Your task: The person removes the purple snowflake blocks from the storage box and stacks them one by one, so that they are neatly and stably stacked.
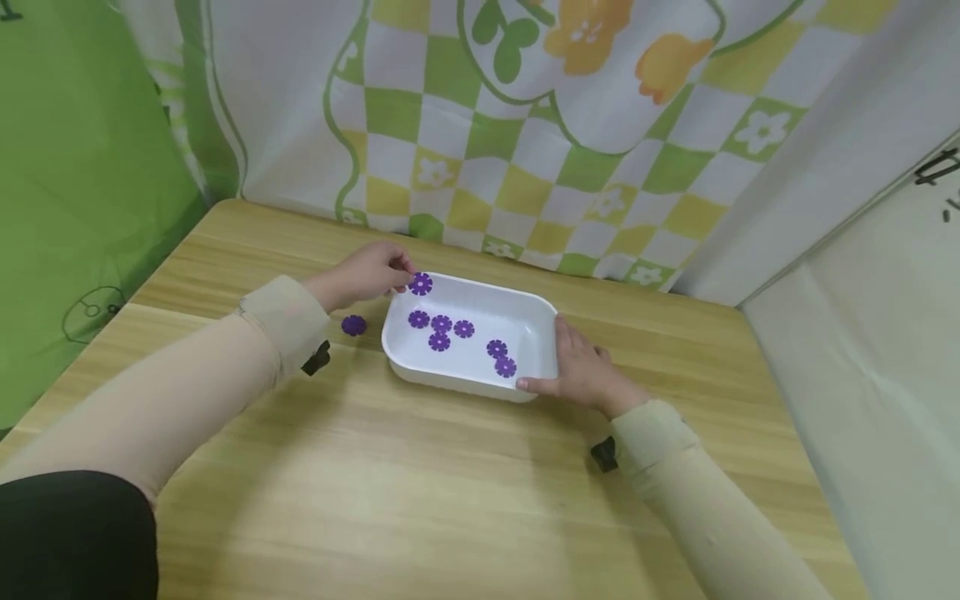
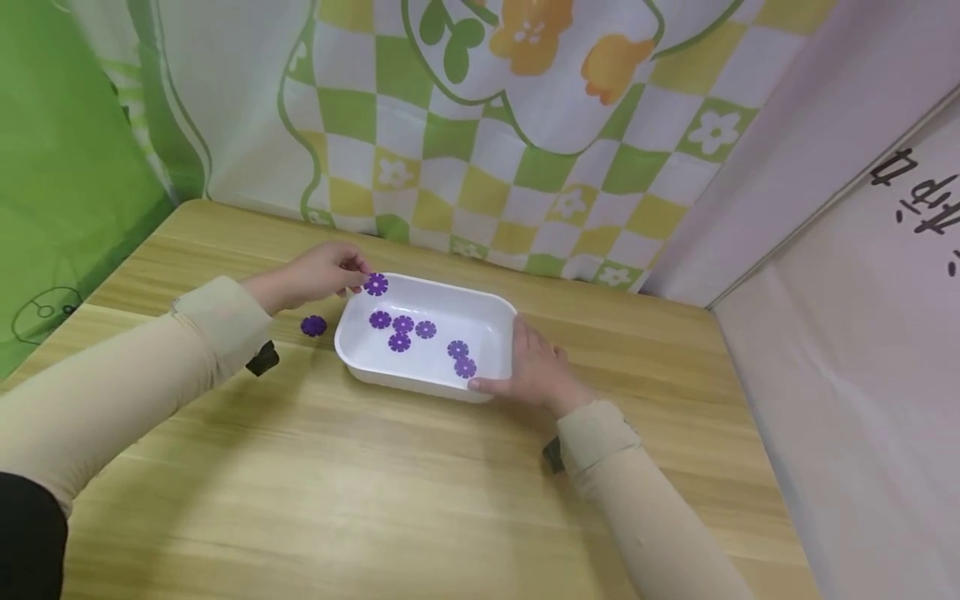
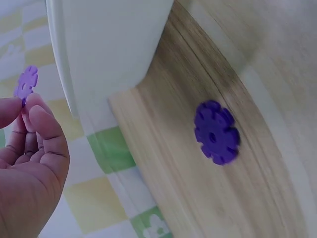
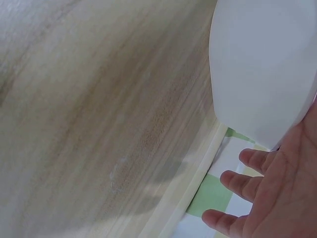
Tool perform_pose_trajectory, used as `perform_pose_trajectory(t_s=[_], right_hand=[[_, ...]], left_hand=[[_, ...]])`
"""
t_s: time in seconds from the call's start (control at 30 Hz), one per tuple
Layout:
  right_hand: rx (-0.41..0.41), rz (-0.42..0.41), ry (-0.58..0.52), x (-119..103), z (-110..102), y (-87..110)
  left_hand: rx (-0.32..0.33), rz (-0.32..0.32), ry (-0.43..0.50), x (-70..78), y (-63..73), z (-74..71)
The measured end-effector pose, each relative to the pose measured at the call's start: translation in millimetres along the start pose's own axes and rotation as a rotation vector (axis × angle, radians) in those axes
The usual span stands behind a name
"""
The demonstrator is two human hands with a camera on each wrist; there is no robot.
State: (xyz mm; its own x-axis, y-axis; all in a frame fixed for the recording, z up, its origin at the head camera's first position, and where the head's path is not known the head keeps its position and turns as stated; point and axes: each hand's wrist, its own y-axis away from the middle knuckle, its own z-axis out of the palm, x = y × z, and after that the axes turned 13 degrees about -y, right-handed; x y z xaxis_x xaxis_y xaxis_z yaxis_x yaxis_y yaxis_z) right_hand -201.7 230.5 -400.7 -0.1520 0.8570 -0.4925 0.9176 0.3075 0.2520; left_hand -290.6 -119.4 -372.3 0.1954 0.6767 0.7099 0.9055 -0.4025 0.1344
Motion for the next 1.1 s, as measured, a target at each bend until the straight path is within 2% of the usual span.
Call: perform_pose_trajectory(t_s=[0.17,0.4,0.63,0.83,0.97,1.1], right_hand=[[0.015,-0.007,-0.008,0,1,2.5],[0.018,-0.016,-0.01,1,2,3.2],[0.029,-0.022,-0.013,0,1,2.2],[0.02,-0.014,-0.012,0,2,1.7],[0.021,-0.014,-0.017,0,2,2.3],[0.024,-0.017,-0.02,-1,1,2.1]], left_hand=[[0.022,-0.027,0.092,-8.4,8.2,-5.5],[0.067,-0.079,0.173,-22.8,20.3,-18.1],[0.067,-0.118,0.262,-39.3,33.8,-28.9],[0.009,-0.178,0.228,-57.3,39.6,-29.1],[-0.032,-0.179,0.165,-66.3,39.5,-28.5],[-0.101,-0.191,0.097,-74.7,40.1,-27.6]])
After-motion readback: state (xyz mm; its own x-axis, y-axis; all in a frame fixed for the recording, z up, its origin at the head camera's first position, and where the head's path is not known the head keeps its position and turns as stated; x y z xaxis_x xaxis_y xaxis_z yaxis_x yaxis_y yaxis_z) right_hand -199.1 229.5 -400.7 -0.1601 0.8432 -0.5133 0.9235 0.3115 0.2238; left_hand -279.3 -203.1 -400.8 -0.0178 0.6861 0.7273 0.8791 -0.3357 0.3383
